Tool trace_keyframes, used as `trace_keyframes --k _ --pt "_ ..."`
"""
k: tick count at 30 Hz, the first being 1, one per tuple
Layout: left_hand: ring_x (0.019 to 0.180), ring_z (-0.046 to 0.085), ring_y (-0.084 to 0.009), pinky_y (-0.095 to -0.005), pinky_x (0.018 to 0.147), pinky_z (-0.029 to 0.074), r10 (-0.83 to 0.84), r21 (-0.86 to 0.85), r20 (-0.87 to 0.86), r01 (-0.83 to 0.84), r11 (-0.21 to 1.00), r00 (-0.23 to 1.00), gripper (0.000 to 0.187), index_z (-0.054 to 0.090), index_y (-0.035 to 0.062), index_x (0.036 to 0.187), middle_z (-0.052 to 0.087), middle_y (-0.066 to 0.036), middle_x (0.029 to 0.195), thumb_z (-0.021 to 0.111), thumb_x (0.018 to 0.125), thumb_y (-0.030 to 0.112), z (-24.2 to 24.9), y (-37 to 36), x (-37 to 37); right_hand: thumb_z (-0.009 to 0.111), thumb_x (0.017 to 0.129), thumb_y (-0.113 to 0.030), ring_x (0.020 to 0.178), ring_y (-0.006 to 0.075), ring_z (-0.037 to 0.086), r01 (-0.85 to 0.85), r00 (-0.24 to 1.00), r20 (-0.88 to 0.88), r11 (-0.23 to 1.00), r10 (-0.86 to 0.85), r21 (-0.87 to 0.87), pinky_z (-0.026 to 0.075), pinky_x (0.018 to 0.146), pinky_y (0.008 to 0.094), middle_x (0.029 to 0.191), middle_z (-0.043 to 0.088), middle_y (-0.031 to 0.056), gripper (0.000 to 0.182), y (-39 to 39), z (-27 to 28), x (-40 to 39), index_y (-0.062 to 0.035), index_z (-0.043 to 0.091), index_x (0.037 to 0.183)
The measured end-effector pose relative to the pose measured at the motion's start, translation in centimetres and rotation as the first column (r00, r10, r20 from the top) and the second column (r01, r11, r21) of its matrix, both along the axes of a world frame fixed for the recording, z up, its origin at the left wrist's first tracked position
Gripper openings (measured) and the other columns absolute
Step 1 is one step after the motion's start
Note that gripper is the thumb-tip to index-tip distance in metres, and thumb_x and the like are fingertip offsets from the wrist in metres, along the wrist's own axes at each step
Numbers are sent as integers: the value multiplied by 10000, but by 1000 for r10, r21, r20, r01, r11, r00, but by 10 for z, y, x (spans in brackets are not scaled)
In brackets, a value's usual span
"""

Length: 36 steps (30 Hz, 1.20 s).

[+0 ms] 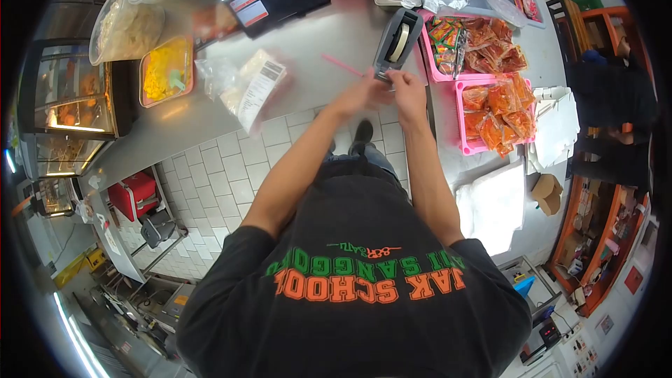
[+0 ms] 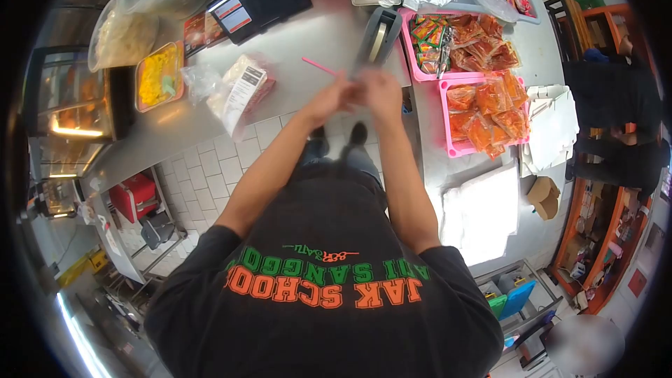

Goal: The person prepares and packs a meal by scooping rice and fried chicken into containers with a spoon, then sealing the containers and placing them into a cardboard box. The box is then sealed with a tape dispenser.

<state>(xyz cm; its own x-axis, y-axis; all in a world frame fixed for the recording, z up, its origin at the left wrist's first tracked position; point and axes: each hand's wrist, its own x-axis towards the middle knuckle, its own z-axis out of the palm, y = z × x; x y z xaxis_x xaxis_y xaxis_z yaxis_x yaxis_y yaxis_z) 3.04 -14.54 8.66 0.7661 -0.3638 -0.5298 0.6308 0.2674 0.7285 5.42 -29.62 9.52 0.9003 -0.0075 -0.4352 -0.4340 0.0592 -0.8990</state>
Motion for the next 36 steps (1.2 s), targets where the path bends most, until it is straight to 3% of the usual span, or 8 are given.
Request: trace_keyframes --k 3,18,21,22,25,27,31,36 --pt "1091 605 -202 -376 964 431 -48 -71 14 49 996 999 704 639 -8 1198 685 -105 1134 310 1010 586 -6 -15 23 631 924 -161 941 126 577 -107 962 247 993 117 -53 420 867 271 954 646 51 189 -3 29 -43 11 702 892" --pt "869 684 -264 -383 797 510 -172 537 550 -189 822 817 292 727 44 940 721 -133 916 508 949 237 -61 -12 6 599 919 -249 787 255 631 -344 855 85 682 512 -645 472 724 354 875 659 174 294 -15 -80 -59 34 680 921" --pt "872 654 -309 -406 800 502 -203 644 480 -186 742 853 290 720 42 914 700 -147 903 524 945 253 -51 2 -3 583 942 -257 772 154 592 -444 888 -104 780 448 -441 462 705 304 866 657 100 297 -7 -121 -65 30 661 954" --pt "898 638 -312 -404 809 495 -275 616 597 -211 759 754 287 717 44 924 686 -155 923 520 947 252 -43 11 -13 552 951 -264 1011 365 657 -456 874 -53 776 484 -435 499 837 373 1041 671 260 327 -2 -123 -66 12 662 1088" --pt "823 587 -312 -402 747 472 -142 468 793 -444 764 592 185 707 42 912 611 -148 875 562 921 157 4 59 -68 550 965 -232 963 321 671 -504 812 166 816 559 -283 502 830 374 1016 688 226 292 44 -67 -68 11 650 1092" --pt "808 584 -282 -369 738 472 -115 437 887 -728 529 448 148 707 21 919 602 -126 855 586 916 107 25 115 -106 565 969 -225 894 267 664 -626 691 192 709 697 -325 506 810 383 980 696 180 259 90 -28 -67 7 653 1044" --pt "921 602 -283 -391 841 480 227 534 767 -793 292 600 139 718 30 909 650 -138 1011 615 910 123 47 214 -140 582 951 -220 852 304 668 -710 596 202 627 777 -320 507 785 394 950 696 187 247 191 22 -79 7 670 988" --pt "1125 520 -337 -417 970 416 -44 619 785 -780 90 618 244 676 24 1045 575 -181 1184 683 854 176 -36 270 -127 597 929 -253 900 330 651 -560 681 129 626 721 -543 497 789 408 960 681 199 267 251 -52 -94 -9 679 997"
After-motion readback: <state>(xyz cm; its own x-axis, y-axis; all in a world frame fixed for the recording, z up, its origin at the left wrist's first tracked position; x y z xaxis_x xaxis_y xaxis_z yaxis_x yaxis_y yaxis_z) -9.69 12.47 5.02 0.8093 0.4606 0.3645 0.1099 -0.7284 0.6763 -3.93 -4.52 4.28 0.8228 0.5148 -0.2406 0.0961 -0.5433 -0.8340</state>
